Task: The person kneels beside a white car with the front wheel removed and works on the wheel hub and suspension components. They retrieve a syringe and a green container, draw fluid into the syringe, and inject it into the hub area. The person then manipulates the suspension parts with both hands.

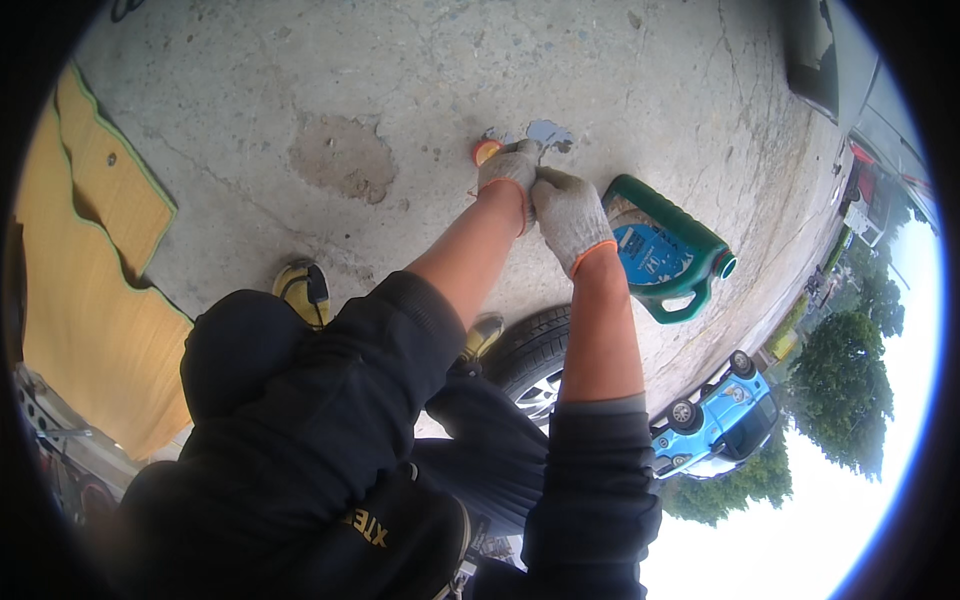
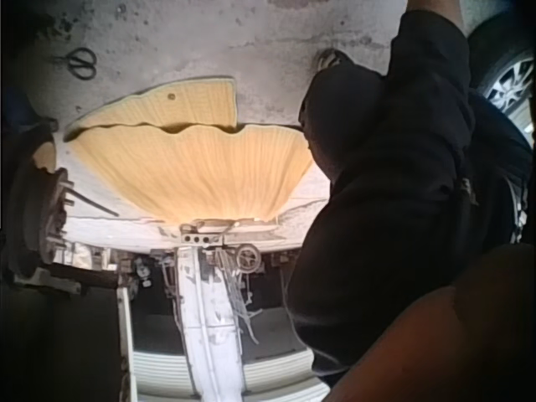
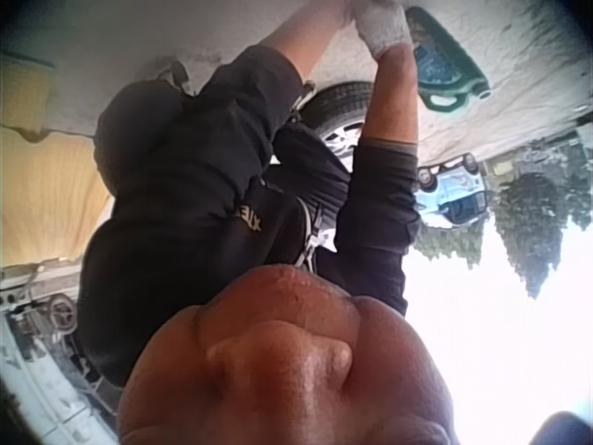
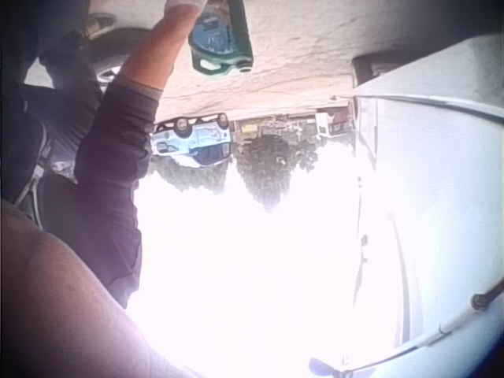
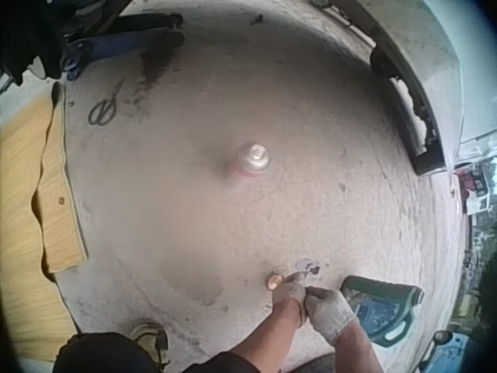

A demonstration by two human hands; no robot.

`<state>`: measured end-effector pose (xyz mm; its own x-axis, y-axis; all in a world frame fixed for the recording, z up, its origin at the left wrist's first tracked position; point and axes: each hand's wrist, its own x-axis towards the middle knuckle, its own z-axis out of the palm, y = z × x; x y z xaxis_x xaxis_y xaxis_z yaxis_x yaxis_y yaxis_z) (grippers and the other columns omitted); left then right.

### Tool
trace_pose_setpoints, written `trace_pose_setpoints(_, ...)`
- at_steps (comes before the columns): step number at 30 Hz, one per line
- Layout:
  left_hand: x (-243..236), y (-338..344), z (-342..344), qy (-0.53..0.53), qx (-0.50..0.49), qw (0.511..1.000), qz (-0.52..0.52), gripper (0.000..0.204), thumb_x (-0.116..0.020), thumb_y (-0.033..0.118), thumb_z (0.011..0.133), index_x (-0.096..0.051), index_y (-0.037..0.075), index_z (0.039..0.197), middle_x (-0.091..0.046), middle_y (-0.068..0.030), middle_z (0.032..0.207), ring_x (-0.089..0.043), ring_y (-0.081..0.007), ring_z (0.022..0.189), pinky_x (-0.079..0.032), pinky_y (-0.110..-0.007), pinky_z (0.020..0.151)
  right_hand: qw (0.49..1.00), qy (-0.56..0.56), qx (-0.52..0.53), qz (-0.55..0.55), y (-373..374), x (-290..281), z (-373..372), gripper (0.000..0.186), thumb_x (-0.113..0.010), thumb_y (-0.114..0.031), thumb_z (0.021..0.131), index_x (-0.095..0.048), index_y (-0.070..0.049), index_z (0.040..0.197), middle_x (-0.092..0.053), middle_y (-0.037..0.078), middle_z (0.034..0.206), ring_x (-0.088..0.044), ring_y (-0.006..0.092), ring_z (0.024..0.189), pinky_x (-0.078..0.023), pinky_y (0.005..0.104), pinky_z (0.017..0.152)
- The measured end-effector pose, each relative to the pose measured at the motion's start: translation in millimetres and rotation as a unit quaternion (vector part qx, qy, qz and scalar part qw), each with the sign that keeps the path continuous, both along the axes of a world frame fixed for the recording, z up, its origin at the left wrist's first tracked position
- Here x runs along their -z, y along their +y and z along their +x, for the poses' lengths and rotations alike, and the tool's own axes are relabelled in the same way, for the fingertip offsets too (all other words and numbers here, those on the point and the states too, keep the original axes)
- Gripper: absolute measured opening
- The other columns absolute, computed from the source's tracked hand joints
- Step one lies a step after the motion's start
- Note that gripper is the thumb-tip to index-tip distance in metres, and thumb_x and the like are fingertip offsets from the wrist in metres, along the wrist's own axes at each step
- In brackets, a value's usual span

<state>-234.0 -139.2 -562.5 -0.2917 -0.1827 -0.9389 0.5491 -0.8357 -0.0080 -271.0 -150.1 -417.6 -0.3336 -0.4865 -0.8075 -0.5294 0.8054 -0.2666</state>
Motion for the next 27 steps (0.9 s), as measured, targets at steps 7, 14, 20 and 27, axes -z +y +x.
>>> trace_pose_setpoints(7,-14.7,-10.9,10.0,-0.018,0.043,0.999,0.025,0.026,-0.065,0.027,0.097,-0.065,0.011,0.117,-0.072,-0.0102,0.106,-0.069,-0.0265,0.090,-0.059,-0.044,0.076,0.975,-0.091,0.199,0.044,-6.2,-16.1,13.5,0.022,-0.058,-0.020,0.103,-0.071,-0.008,0.116,-0.045,-0.008,0.068,-0.035,0.0055,0.052,-0.027,0.0266,0.046)
trace_pose_setpoints(14,-20.3,-13.4,15.2,-0.036,0.101,0.994,0.014,0.031,-0.066,0.032,0.098,-0.064,0.008,0.119,-0.073,-0.0131,0.114,-0.071,-0.0278,0.096,-0.059,-0.045,0.080,0.959,-0.119,0.251,0.050,-5.6,-20.6,15.8,0.016,-0.059,-0.021,0.104,-0.069,-0.010,0.111,-0.042,-0.008,0.067,-0.031,0.0051,0.050,-0.025,0.0263,0.046)
trace_pose_setpoints(20,-18.1,-13.3,13.7,0.000,0.078,0.997,0.024,0.031,-0.067,0.030,0.097,-0.066,0.007,0.118,-0.074,-0.0126,0.110,-0.071,-0.0265,0.094,-0.058,-0.044,0.079,0.954,-0.126,0.267,0.054,-3.2,-21.6,15.7,0.019,-0.056,-0.018,0.104,-0.069,-0.010,0.115,-0.040,-0.008,0.066,-0.030,0.0052,0.049,-0.024,0.0258,0.045)
trace_pose_setpoints(27,-27.8,-16.3,14.7,-0.038,0.099,0.994,0.026,0.031,-0.067,0.029,0.095,-0.067,0.006,0.117,-0.074,-0.0128,0.109,-0.071,-0.0260,0.091,-0.057,-0.042,0.079,0.950,-0.123,0.281,0.055,-2.3,-22.3,15.7,0.028,-0.056,-0.017,0.102,-0.069,-0.006,0.124,-0.043,-0.006,0.067,-0.033,0.0061,0.049,-0.026,0.0266,0.044)
